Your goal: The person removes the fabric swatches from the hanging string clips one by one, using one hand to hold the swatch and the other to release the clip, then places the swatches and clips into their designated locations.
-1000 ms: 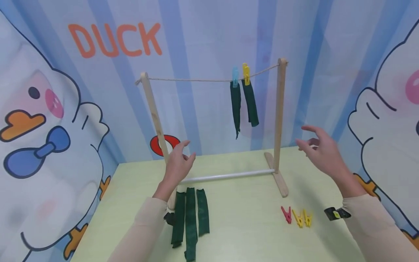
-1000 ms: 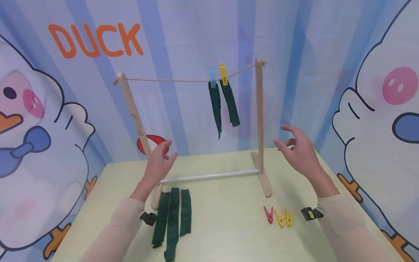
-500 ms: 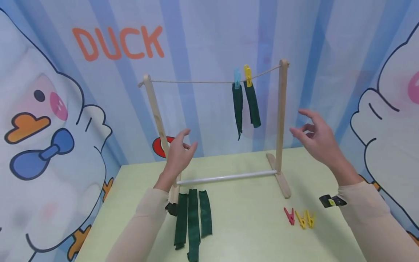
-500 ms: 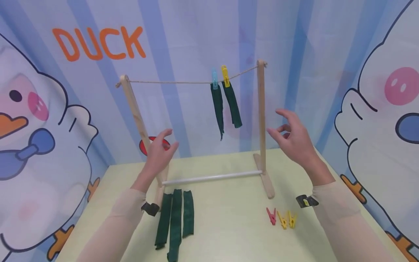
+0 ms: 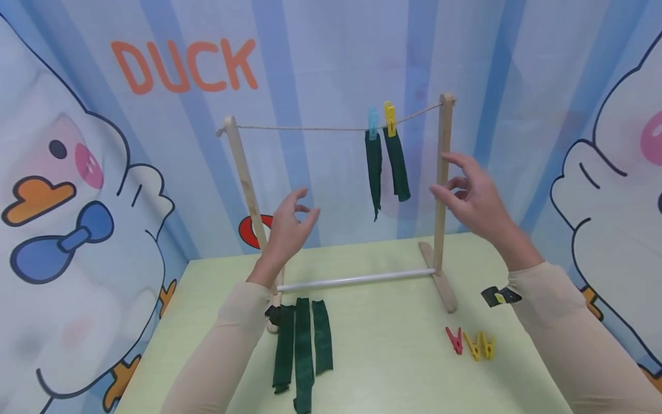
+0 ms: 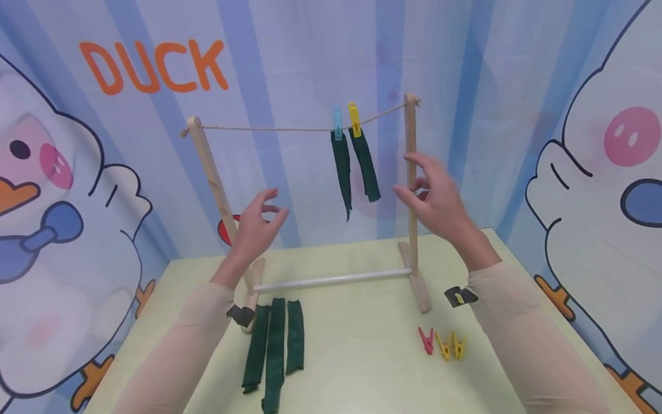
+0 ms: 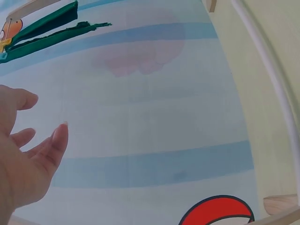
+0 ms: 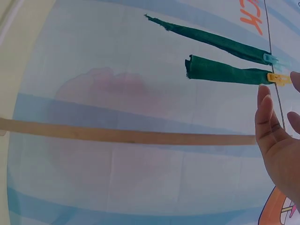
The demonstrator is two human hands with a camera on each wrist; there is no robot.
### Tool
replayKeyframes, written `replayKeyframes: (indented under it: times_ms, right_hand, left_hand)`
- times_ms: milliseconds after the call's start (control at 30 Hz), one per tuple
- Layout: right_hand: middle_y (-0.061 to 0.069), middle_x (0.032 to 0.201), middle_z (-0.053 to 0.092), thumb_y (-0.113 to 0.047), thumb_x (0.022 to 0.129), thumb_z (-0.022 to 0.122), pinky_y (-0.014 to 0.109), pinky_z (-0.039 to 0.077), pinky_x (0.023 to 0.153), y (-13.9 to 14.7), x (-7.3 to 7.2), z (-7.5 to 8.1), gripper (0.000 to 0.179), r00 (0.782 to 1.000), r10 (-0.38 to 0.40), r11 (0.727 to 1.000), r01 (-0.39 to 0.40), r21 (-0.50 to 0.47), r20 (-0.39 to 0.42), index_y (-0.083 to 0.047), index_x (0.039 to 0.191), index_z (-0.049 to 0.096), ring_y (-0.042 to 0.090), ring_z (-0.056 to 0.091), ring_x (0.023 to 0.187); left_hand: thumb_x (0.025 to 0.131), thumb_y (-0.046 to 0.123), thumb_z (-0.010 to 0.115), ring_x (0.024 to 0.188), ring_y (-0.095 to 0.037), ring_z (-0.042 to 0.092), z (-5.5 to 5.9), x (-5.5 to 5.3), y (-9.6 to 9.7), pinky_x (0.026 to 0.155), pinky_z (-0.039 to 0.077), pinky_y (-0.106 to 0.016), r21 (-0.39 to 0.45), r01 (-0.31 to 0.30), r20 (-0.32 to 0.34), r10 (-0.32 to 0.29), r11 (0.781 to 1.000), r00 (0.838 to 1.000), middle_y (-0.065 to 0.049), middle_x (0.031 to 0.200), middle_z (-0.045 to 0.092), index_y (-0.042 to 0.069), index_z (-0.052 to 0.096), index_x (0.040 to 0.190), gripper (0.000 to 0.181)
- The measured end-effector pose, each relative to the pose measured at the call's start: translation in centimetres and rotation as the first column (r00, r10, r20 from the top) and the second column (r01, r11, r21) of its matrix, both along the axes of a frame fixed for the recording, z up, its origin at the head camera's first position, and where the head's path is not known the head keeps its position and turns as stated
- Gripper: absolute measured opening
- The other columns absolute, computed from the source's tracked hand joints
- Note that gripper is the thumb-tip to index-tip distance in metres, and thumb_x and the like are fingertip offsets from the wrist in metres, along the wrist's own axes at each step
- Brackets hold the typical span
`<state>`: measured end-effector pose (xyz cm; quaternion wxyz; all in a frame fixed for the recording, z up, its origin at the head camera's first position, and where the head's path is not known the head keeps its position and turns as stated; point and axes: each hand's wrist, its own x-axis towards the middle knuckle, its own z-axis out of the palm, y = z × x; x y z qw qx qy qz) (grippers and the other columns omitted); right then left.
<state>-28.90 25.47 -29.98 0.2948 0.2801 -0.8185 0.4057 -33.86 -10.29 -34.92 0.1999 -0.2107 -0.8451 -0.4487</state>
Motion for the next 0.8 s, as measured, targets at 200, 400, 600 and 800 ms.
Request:
replayKeyframes:
  times_ms: [200, 400, 600, 800]
  right_hand:
    - [0.012, 0.147, 0.043, 0.0, 0.093, 0.068, 0.012, 0.051, 0.075, -1.4, -0.6, 0.8, 0.064, 1.0, 0.02, 1.0, -0.02, -0.001, 0.0, -0.01, 0.15, 0.041, 0.007, 0.063, 0.079]
    - [0.008, 0.144, 0.046, -0.006, 0.096, 0.066, 0.015, 0.053, 0.071, -2.7, -1.1, 1.8, 0.059, 0.999, 0.042, 0.999, -0.042, 0.003, -0.015, -0.012, 0.15, 0.041, 0.008, 0.064, 0.082]
    - [0.006, 0.142, 0.049, -0.01, 0.097, 0.066, 0.017, 0.054, 0.071, -4.0, -1.6, 2.6, 0.057, 0.998, 0.061, 0.998, -0.061, 0.002, -0.029, -0.013, 0.149, 0.043, 0.011, 0.065, 0.082]
    - [0.007, 0.148, 0.045, -0.007, 0.096, 0.067, 0.018, 0.054, 0.07, -5.0, -2.0, 3.2, 0.058, 0.995, 0.097, 0.995, -0.097, 0.012, -0.033, -0.008, 0.148, 0.043, 0.015, 0.065, 0.079]
  left_hand:
    - [0.099, 0.022, 0.064, 0.114, -0.029, 0.062, 0.6, -0.4, 0.8, 0.087, 0.055, -0.045, 0.019, 0.03, -0.011, -0.03, 0.999, 0.999, -0.012, 0.144, 0.052, 0.006, 0.046, 0.147, 0.054]
    - [0.1, 0.028, 0.063, 0.106, -0.023, 0.065, 1.3, -0.5, 1.6, 0.079, 0.058, -0.04, 0.007, 0.069, 0.044, -0.069, 0.998, 0.997, -0.01, 0.144, 0.052, 0.012, 0.043, 0.149, 0.055]
    - [0.1, 0.027, 0.063, 0.097, -0.023, 0.066, 1.7, -0.7, 2.3, 0.073, 0.058, -0.038, 0.005, 0.082, 0.074, -0.083, 0.997, 0.994, -0.01, 0.142, 0.054, 0.013, 0.042, 0.149, 0.055]
    - [0.1, 0.027, 0.063, 0.091, -0.02, 0.067, 2.2, -1.3, 3.5, 0.074, 0.058, -0.034, 0.001, 0.075, 0.061, -0.075, 0.997, 0.995, -0.009, 0.14, 0.057, 0.012, 0.042, 0.149, 0.056]
